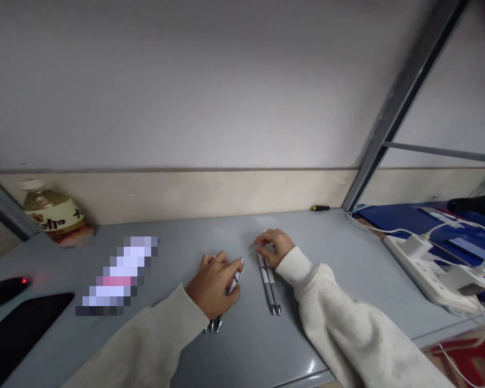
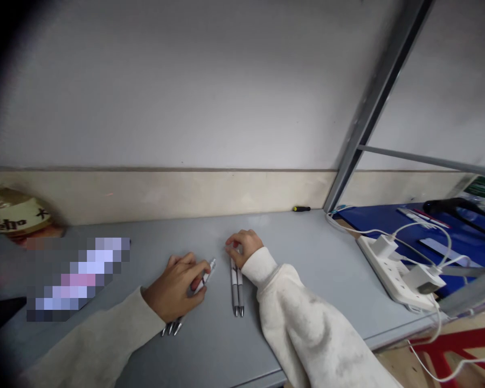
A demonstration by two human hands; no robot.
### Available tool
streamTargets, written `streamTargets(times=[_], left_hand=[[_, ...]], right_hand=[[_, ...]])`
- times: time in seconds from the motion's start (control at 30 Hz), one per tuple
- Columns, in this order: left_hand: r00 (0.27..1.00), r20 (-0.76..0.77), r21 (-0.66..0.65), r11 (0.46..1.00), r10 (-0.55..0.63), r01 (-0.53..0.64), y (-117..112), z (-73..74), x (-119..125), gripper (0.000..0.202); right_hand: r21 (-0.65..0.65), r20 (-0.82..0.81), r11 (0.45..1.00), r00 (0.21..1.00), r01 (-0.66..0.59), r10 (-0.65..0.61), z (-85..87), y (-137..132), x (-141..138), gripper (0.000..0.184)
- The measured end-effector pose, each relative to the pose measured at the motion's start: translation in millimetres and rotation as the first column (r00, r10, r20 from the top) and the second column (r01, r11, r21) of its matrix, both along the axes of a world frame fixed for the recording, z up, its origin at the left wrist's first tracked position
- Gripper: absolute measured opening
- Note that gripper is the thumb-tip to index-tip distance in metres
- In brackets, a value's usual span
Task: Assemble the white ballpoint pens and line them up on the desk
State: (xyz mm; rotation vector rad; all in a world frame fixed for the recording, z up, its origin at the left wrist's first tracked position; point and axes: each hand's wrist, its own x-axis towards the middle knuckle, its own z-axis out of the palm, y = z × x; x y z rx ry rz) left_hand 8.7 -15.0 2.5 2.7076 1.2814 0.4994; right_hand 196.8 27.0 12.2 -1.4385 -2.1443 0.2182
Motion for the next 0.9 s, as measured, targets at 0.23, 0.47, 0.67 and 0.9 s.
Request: streamTargets(times=[0.23, 0.47, 0.67, 0.9], left_hand=[[0.986, 0.166, 0.054, 0.999, -0.018, 0.009, -1, -0.9, 2, 0.021], [0.96, 0.265, 0.294, 0.956, -0.095, 0.014, 2, 2.8, 0, 0.01], [0.985, 0.17, 0.377, 0.923, 0.005, -0.069, 9, 7.7, -10, 0.019], [0.998, -0.002, 0.523, 0.851, 0.058, -0.048, 10, 9.5, -10, 0.032]], right_hand=[[0.035, -0.12, 0.989, 0.982, -0.141, 0.144, 4.0, -6, -2, 0.015], [-0.371, -0.541, 0.857, 0.833, -0.357, 0.113, 4.4, -11, -4, 0.033], [-0.392, -0.744, 0.835, 0.667, -0.385, -0.042, 11.8, -8, -3, 0.035], [-0.401, -0.768, 0.821, 0.638, -0.405, -0.06, 18.2, -10, -1, 0.037]])
